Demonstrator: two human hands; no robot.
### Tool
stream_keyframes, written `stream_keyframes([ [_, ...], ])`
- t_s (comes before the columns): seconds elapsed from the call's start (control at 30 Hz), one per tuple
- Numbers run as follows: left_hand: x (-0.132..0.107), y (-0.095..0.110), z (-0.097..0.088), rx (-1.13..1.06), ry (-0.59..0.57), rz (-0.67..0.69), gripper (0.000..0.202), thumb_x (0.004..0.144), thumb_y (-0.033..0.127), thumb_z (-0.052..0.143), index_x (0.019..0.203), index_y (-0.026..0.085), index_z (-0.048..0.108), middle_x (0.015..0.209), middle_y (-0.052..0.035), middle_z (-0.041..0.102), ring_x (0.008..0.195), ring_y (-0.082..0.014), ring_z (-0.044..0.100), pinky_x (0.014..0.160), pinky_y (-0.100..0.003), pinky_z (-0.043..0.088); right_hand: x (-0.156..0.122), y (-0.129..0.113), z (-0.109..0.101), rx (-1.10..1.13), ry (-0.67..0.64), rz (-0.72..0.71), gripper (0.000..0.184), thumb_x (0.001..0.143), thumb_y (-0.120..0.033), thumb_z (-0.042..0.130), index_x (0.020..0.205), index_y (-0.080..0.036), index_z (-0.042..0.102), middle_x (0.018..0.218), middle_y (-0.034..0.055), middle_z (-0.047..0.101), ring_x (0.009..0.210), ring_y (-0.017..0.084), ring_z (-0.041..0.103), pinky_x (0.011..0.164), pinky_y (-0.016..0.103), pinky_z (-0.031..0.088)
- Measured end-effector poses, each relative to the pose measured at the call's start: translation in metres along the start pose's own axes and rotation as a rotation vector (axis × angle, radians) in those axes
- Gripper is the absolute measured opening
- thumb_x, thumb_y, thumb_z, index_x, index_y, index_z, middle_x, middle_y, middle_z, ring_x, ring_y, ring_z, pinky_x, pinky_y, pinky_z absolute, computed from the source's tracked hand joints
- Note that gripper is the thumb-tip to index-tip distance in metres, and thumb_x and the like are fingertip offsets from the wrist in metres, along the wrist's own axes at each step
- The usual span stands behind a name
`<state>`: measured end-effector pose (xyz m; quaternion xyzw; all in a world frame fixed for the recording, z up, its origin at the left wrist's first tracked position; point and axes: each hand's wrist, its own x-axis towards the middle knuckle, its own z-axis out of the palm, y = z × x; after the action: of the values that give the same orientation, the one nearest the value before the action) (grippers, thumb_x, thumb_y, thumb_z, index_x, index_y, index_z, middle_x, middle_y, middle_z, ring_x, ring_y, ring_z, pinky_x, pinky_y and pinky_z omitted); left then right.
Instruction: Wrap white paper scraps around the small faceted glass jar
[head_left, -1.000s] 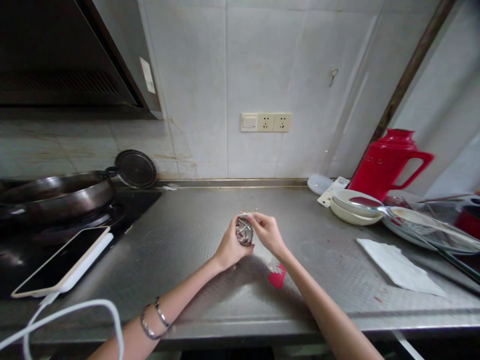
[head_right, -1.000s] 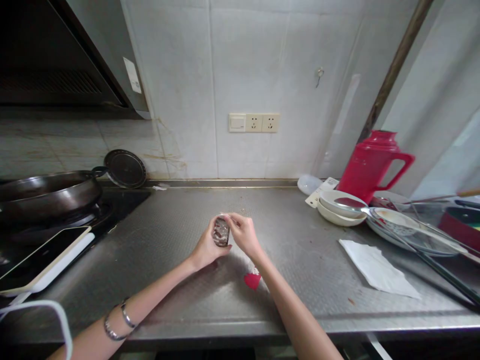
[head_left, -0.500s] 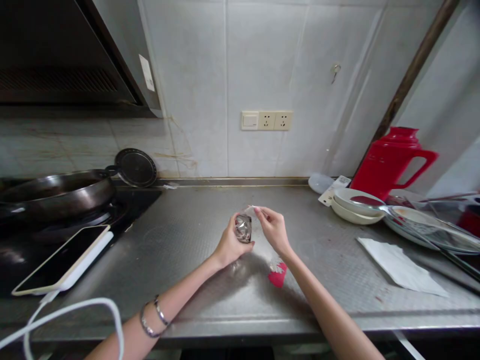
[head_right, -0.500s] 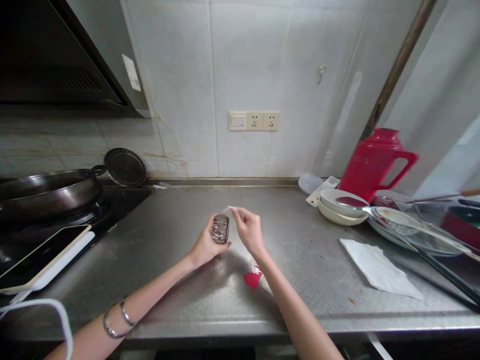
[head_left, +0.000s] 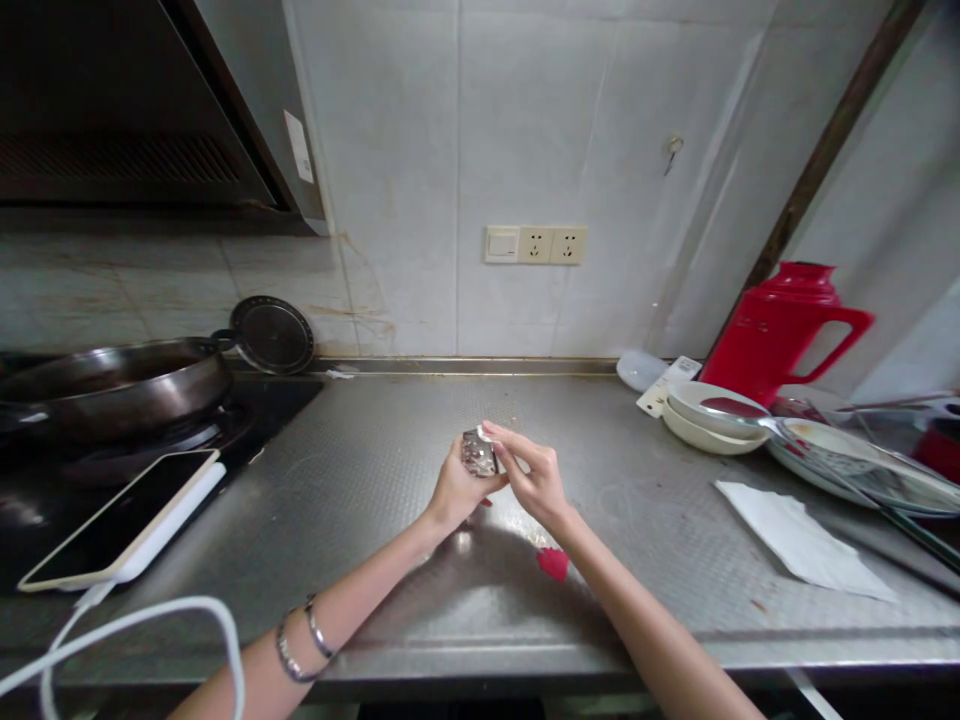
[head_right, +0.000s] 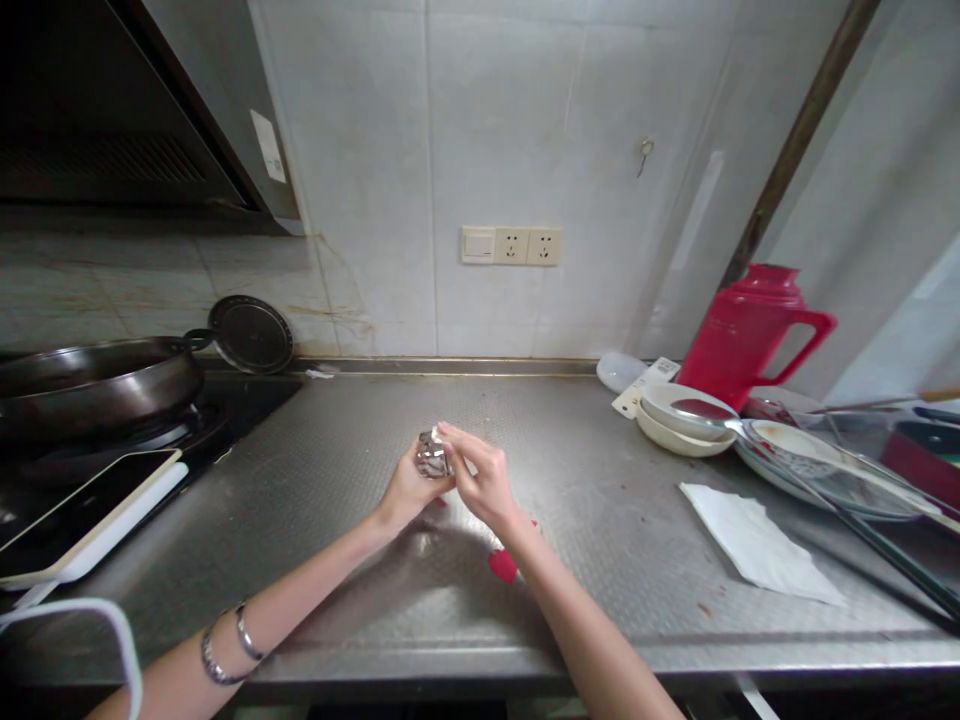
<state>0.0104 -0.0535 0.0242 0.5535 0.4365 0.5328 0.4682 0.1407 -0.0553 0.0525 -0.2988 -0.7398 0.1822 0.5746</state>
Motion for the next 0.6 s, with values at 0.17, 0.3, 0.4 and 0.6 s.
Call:
stream_keyframes([
  [0.17,0.002,-0.001,-0.003,0.016,0.009,0.036,0.068,0.057,0.038,0.082,0.111,0.017,0.047,0.098,-0.0077,0.065,0.075,-0.0179,0.064,0.043,-0.018,0.05,0.0,-0.003,-0.003,-0.001,0.016,-0.107,0.024,0.09,-0.029,0.051,0.1,-0.023,0.072,0.103,0.0067,0.072,0.102,0.024,0.066,0.092,0.038,0.052],
  [0.3,0.003,0.007,-0.006,0.113,0.006,0.034,0.063,0.06,0.039,0.079,0.111,0.017,0.048,0.094,-0.0064,0.065,0.07,-0.0168,0.062,0.037,-0.017,0.045,0.001,-0.007,-0.008,0.009,0.011,-0.065,0.024,0.09,-0.029,0.051,0.094,-0.023,0.074,0.098,0.0064,0.074,0.095,0.023,0.069,0.085,0.036,0.055],
  [0.4,0.003,0.01,-0.007,0.178,0.029,0.051,0.067,0.058,0.036,0.08,0.113,0.018,0.046,0.091,-0.0047,0.064,0.069,-0.016,0.062,0.041,-0.018,0.046,0.004,-0.006,-0.009,-0.044,0.136,0.039,0.025,0.091,-0.029,0.051,0.099,-0.022,0.072,0.098,0.0064,0.074,0.086,0.022,0.071,0.075,0.032,0.057],
  [0.6,0.0,0.002,-0.001,0.312,0.058,0.166,0.081,0.048,0.023,0.085,0.118,0.019,0.044,0.103,-0.006,0.063,0.094,-0.0224,0.062,0.082,-0.035,0.05,0.007,0.006,-0.003,-0.153,0.184,-0.132,0.022,0.089,-0.021,0.052,0.101,-0.022,0.071,0.106,0.0074,0.071,0.098,0.021,0.068,0.088,0.032,0.053],
])
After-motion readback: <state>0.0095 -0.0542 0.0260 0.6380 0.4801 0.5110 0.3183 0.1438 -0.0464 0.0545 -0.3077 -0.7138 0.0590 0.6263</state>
